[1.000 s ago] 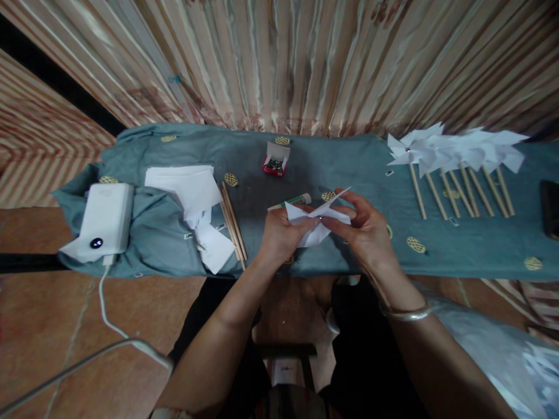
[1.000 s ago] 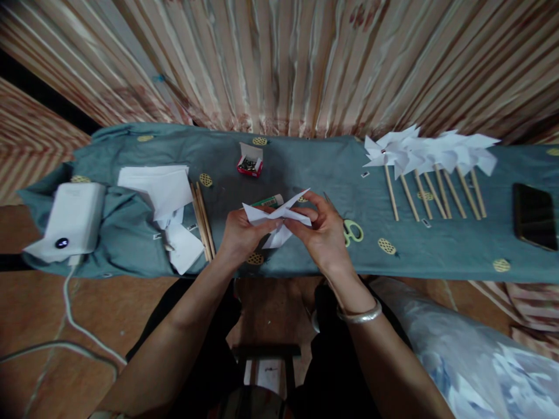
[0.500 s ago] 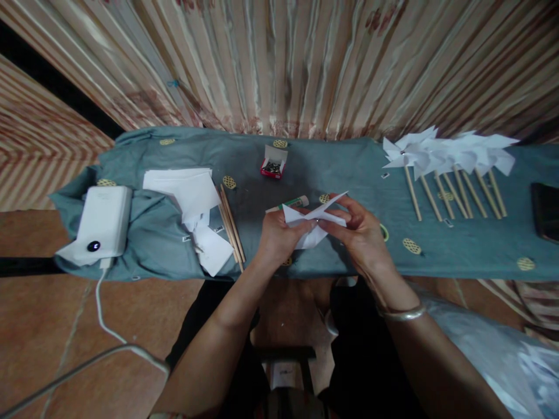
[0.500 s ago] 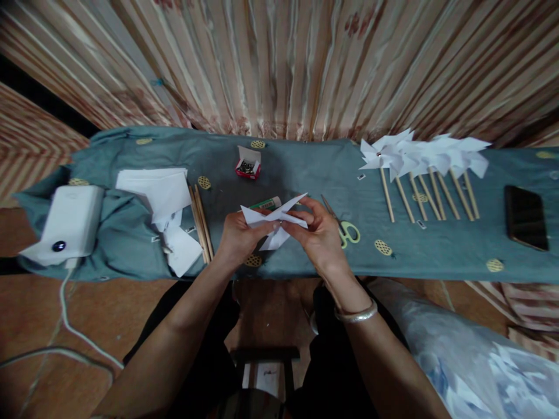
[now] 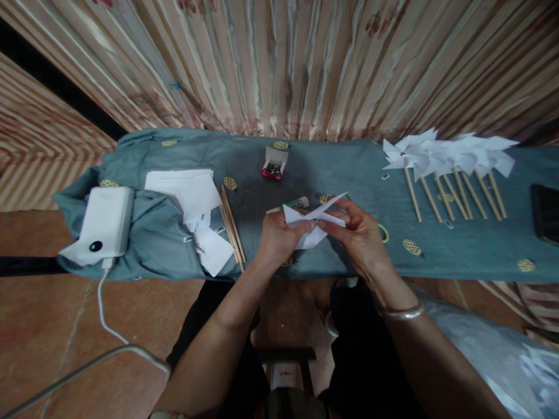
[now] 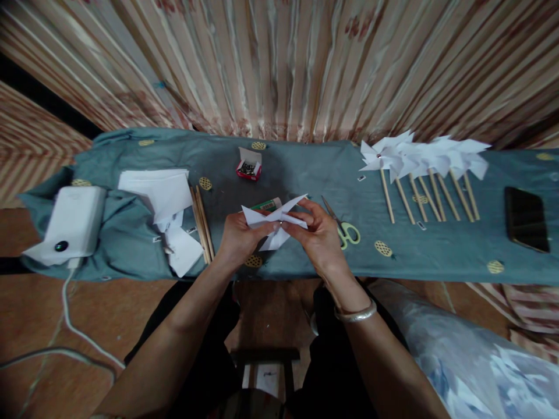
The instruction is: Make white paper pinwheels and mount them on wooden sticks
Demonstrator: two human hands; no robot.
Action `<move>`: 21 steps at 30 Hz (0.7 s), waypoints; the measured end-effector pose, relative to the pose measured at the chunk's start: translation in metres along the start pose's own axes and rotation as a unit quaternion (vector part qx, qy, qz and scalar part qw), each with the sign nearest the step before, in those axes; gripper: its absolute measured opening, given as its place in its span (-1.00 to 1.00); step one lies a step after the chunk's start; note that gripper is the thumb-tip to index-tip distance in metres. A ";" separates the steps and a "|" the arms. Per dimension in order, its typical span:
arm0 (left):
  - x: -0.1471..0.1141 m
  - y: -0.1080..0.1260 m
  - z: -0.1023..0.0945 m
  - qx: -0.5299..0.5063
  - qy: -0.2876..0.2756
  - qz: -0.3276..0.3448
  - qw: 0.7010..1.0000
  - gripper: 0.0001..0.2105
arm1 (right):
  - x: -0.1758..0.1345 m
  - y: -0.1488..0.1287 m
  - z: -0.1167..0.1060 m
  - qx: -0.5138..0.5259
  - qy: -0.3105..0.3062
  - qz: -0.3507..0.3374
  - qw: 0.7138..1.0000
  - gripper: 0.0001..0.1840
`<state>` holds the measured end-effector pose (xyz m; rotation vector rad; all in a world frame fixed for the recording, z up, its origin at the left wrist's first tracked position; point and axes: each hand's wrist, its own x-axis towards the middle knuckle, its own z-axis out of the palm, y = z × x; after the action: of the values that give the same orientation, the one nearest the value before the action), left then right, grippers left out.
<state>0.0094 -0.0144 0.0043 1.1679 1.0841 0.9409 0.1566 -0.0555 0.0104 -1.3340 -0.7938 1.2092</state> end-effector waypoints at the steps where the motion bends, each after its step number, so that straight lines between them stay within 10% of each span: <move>1: 0.000 0.000 0.000 0.000 0.000 0.001 1.000 -0.83 | 0.000 0.000 0.000 -0.002 -0.002 0.000 1.000 -0.45; 21: 0.003 -0.004 0.002 -0.029 0.005 -0.021 0.999 -0.83 | 0.003 0.001 -0.005 -0.011 -0.001 0.005 1.000 -0.46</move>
<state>0.0121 -0.0129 -0.0005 1.0892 1.0782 0.9400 0.1616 -0.0546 0.0080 -1.3574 -0.8048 1.2132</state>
